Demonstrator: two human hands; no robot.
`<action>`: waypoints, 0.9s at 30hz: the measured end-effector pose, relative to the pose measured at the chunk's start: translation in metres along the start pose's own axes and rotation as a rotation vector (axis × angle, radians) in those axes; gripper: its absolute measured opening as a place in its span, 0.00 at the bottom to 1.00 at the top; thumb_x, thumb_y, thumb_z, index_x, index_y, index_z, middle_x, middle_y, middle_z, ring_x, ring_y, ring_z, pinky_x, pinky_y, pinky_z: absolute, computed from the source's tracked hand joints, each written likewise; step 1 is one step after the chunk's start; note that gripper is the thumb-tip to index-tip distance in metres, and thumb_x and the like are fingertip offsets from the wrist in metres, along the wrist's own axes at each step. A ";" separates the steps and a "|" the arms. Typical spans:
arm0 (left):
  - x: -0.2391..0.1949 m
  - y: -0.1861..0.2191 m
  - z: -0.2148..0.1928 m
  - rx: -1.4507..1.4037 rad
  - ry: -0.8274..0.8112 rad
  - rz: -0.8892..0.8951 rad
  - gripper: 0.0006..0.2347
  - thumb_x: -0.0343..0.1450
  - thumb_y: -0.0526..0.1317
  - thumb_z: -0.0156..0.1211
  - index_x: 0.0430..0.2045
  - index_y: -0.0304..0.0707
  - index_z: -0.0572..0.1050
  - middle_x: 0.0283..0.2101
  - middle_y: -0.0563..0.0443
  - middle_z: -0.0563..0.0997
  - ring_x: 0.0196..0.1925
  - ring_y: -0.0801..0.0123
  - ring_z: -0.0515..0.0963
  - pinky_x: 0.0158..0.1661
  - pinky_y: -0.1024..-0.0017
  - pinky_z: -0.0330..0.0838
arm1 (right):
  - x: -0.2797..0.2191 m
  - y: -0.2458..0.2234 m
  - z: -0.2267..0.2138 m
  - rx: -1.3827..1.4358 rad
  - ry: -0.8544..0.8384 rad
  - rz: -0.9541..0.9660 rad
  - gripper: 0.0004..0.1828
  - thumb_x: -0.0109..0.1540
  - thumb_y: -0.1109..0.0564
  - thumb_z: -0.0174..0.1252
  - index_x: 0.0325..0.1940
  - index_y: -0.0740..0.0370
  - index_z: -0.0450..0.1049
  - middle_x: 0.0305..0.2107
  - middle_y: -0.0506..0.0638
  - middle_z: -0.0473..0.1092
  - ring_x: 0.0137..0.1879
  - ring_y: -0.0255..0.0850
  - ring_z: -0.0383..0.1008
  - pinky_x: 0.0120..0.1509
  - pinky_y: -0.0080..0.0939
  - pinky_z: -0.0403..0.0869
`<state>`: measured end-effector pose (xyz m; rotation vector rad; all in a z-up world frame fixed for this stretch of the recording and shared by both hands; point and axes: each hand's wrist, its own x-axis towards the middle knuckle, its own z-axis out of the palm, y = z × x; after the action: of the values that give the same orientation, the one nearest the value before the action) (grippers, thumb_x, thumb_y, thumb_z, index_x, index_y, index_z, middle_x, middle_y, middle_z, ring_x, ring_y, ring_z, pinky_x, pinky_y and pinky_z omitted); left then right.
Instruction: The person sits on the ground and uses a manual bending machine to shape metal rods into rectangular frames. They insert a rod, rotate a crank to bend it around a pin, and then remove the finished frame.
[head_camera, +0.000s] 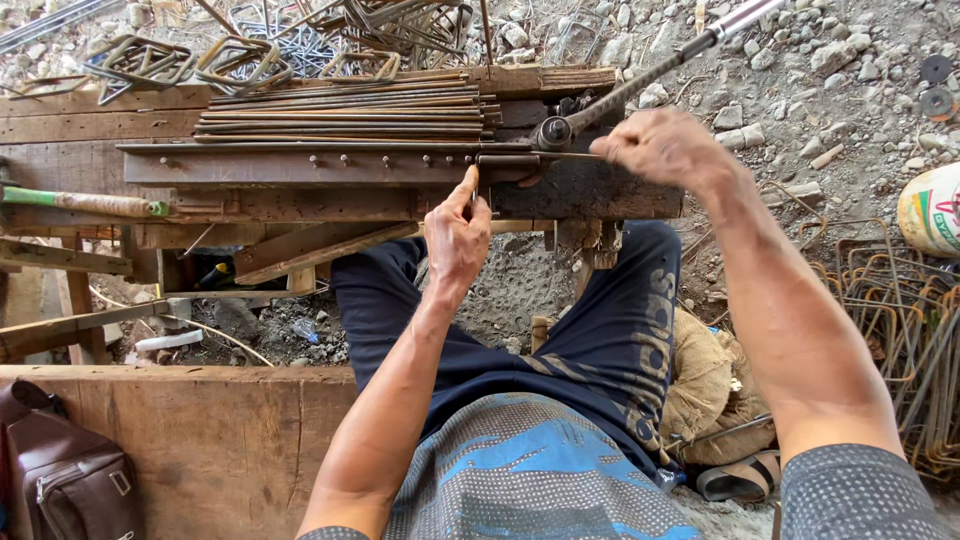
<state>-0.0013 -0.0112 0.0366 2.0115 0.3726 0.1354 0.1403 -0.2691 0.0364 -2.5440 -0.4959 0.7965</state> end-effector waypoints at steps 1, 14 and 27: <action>0.005 -0.013 0.005 0.000 -0.001 -0.002 0.18 0.70 0.35 0.52 0.57 0.44 0.74 0.50 0.35 0.81 0.52 0.41 0.80 0.52 0.52 0.75 | 0.005 0.007 -0.008 0.001 -0.002 0.001 0.23 0.74 0.42 0.47 0.53 0.63 0.78 0.46 0.66 0.75 0.32 0.47 0.71 0.31 0.41 0.69; 0.014 -0.043 0.014 0.122 0.004 0.125 0.19 0.69 0.34 0.54 0.57 0.33 0.72 0.53 0.43 0.79 0.14 0.81 0.65 0.17 0.78 0.66 | 0.101 0.145 -0.062 -0.757 0.200 0.062 0.19 0.65 0.55 0.58 0.61 0.46 0.75 0.38 0.49 0.75 0.42 0.43 0.70 0.52 0.41 0.70; 0.013 -0.039 0.010 0.153 -0.002 0.111 0.19 0.68 0.33 0.55 0.55 0.33 0.74 0.52 0.45 0.80 0.17 0.83 0.65 0.23 0.80 0.68 | 0.105 0.184 -0.077 -0.868 -0.078 0.321 0.16 0.69 0.37 0.51 0.38 0.44 0.77 0.31 0.46 0.74 0.40 0.42 0.74 0.58 0.44 0.72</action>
<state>0.0061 0.0006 -0.0036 2.1838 0.2768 0.1790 0.3051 -0.3998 -0.0446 -3.4698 -0.5479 0.9336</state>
